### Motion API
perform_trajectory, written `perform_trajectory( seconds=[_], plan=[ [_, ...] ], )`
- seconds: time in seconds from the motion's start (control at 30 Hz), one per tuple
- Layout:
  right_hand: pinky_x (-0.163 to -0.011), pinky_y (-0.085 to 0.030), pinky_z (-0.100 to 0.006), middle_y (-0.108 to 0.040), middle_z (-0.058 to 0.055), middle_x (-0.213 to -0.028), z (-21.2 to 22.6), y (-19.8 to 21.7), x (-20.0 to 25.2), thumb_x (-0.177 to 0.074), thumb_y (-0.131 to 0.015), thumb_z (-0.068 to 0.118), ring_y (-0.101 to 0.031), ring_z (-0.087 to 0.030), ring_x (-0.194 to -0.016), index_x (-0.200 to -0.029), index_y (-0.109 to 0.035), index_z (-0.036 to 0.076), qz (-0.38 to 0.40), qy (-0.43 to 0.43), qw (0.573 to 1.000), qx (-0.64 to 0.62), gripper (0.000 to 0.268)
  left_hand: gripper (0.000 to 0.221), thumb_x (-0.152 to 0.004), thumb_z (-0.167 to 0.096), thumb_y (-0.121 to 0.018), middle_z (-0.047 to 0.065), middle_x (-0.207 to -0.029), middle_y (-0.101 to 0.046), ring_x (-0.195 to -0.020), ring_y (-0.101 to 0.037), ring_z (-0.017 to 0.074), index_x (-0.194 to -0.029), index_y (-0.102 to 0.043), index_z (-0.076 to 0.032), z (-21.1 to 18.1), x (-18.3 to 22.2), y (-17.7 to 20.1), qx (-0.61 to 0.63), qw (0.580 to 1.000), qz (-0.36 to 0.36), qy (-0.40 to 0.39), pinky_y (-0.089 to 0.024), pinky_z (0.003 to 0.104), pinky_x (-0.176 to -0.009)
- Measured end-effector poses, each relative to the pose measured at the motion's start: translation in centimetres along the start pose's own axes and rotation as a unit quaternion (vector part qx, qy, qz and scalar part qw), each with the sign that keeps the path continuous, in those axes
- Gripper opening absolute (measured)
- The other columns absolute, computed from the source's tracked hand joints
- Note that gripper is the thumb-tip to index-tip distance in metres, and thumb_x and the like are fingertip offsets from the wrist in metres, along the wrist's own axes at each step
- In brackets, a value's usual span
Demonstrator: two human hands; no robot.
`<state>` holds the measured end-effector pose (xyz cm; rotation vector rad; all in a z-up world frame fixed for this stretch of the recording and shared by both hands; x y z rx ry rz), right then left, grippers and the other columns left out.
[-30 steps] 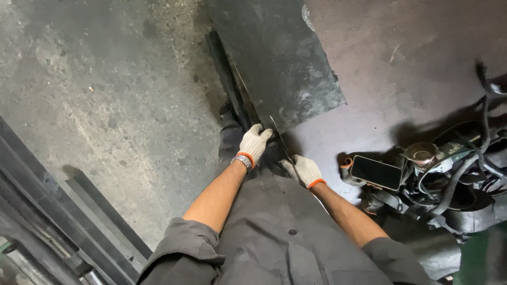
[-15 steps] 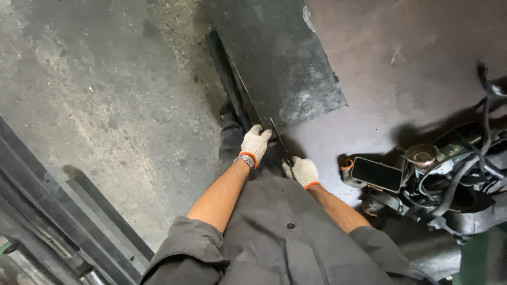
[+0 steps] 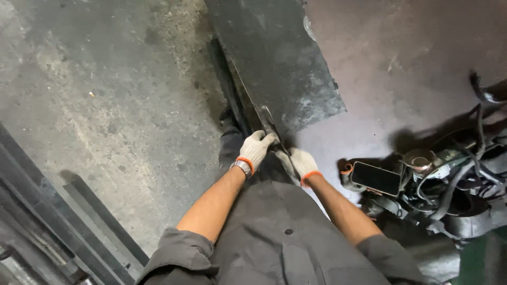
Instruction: Cutting a large black rubber sheet into smaller strips using a long knife on a metal workbench.
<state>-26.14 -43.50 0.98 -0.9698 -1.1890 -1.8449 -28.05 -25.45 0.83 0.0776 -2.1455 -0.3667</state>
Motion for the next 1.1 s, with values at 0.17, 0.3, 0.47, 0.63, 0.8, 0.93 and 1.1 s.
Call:
perform_trajectory(
  seconds=[0.17,0.3,0.47,0.63,0.8,0.93,1.1],
  plan=[
    [-0.079,-0.053,-0.051,-0.072,-0.027,-0.088,0.8,-0.2,-0.9,-0.093,-0.053,0.058,-0.070,-0.044,-0.090,-0.095,-0.071,0.003,-0.020,0.010,1.000,0.007,0.058,0.063,-0.085,-0.057,-0.063,0.020,-0.114,-0.073,-0.110,-0.068,0.0348,-0.122,-0.069,-0.006,0.3,-0.8,0.3,-0.031,0.999,-0.006,0.014,-0.051,0.040,-0.093],
    [-0.082,-0.051,-0.054,-0.070,-0.029,-0.093,-0.9,-1.9,-2.1,-0.092,-0.058,0.054,-0.067,-0.047,-0.096,-0.095,-0.071,0.002,-0.062,0.052,0.997,0.018,0.054,0.063,-0.082,-0.047,-0.063,0.018,-0.110,-0.078,-0.102,-0.073,0.0321,-0.135,-0.065,-0.014,-4.8,1.4,2.5,0.061,0.995,-0.073,0.037,-0.053,0.038,-0.092],
    [-0.081,-0.052,-0.054,-0.071,-0.029,-0.092,0.7,-1.1,-0.7,-0.090,-0.059,0.047,-0.068,-0.047,-0.094,-0.097,-0.070,0.002,-0.055,0.026,0.998,-0.002,0.047,0.081,-0.083,-0.038,-0.068,0.020,-0.124,-0.069,-0.108,-0.069,0.0324,-0.157,-0.039,-0.021,-1.3,-3.4,0.6,0.093,0.986,-0.141,-0.013,-0.052,0.037,-0.094],
    [-0.081,-0.053,-0.054,-0.071,-0.029,-0.089,0.8,-1.4,-1.3,-0.089,-0.061,0.043,-0.068,-0.047,-0.091,-0.093,-0.072,0.003,-0.066,0.021,0.998,-0.005,0.042,0.082,-0.086,-0.036,-0.069,0.021,-0.124,-0.069,-0.109,-0.069,0.0303,-0.159,-0.034,-0.022,-0.8,-3.9,0.6,0.088,0.989,-0.116,-0.020,-0.050,0.036,-0.095],
    [-0.076,-0.055,-0.054,-0.070,-0.028,-0.083,-0.5,-2.6,-2.7,-0.089,-0.063,0.044,-0.070,-0.046,-0.086,-0.092,-0.072,0.002,-0.095,0.058,0.994,0.024,0.043,0.079,-0.088,-0.033,-0.067,0.019,-0.119,-0.073,-0.101,-0.070,0.0286,-0.160,-0.036,-0.024,-2.1,-3.6,1.0,0.073,0.991,-0.110,0.030,-0.053,0.034,-0.092],
    [-0.078,-0.055,-0.054,-0.071,-0.026,-0.084,-0.3,-3.0,-3.3,-0.092,-0.060,0.046,-0.069,-0.047,-0.085,-0.090,-0.074,0.004,-0.101,0.063,0.991,0.068,0.045,0.081,-0.088,-0.030,-0.068,0.018,-0.122,-0.071,-0.106,-0.070,0.0254,-0.161,-0.033,-0.023,-0.1,-5.1,0.6,0.132,0.985,-0.107,-0.008,-0.051,0.032,-0.095],
    [-0.076,-0.053,-0.052,-0.070,-0.027,-0.083,1.5,-0.2,-0.8,-0.093,-0.060,0.057,-0.069,-0.046,-0.087,-0.089,-0.072,0.000,-0.056,0.037,0.998,0.012,0.058,0.081,-0.084,-0.033,-0.071,0.016,-0.121,-0.072,-0.106,-0.071,0.0233,-0.158,-0.040,-0.020,1.0,-5.7,0.4,0.172,0.979,-0.106,-0.028,-0.053,0.031,-0.093]
  ],
)
Point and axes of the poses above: each hand's wrist, its own x-axis away from the middle knuckle, its own y-axis out of the back of the hand, z = x × y, the point moved 1 cm from there along -x, towards the middle knuckle
